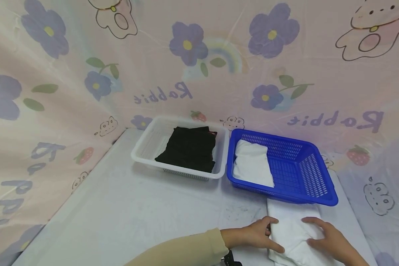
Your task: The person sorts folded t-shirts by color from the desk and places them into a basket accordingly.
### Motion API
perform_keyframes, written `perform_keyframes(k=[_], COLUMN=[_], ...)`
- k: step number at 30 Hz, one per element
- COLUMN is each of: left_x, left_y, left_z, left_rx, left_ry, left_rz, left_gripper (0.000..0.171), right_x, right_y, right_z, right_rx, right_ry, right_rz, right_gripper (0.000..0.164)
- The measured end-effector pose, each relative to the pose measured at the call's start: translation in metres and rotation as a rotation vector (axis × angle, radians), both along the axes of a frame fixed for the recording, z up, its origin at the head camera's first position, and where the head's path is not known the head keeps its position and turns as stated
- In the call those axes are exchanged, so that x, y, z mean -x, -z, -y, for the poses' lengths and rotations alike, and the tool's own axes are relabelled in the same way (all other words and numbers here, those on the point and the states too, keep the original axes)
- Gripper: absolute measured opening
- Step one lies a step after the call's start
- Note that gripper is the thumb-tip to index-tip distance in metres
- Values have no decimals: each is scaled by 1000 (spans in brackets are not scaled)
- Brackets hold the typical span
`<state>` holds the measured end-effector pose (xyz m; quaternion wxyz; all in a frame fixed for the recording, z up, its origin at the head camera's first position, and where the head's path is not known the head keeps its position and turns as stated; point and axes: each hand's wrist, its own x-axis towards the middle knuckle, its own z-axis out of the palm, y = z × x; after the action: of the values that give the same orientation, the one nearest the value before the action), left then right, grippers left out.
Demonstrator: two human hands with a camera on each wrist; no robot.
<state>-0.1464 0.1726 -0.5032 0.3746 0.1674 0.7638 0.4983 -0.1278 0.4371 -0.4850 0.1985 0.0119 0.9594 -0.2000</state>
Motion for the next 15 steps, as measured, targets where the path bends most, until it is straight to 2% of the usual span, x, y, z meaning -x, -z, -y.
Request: perform_keyframes(k=[2, 4, 8, 10, 11, 12, 15], left_x=[0, 0, -1, -3, -5, -6, -10], left_y=[0, 0, 0, 1, 1, 0, 1], left_z=[-1, -2, -5, -7, -7, -7, -4], left_rx=[2, -2, -99, -131, -140, -123, -71], left_ry=[-8, -22, -44, -53, -51, -47, -29], left_rz=[11, 55, 268, 325, 330, 298, 137], left_gripper=[56, 55, 49, 49, 50, 50, 50], right_x=[-1, -1, -3, -4, -4, -5, -6], right_y=[-2, -3, -5, -6, -6, -7, -9], right_z=[2, 4, 8, 10, 11, 11, 15], right_rx=[0, 6, 27, 30, 30, 34, 37], right_ry=[1, 3, -14, -28, -35, -37, -32], right_rz=[-5, -7, -13, -24, -30, -33, -35], right_gripper=[76, 75, 72, 69, 68, 67, 67])
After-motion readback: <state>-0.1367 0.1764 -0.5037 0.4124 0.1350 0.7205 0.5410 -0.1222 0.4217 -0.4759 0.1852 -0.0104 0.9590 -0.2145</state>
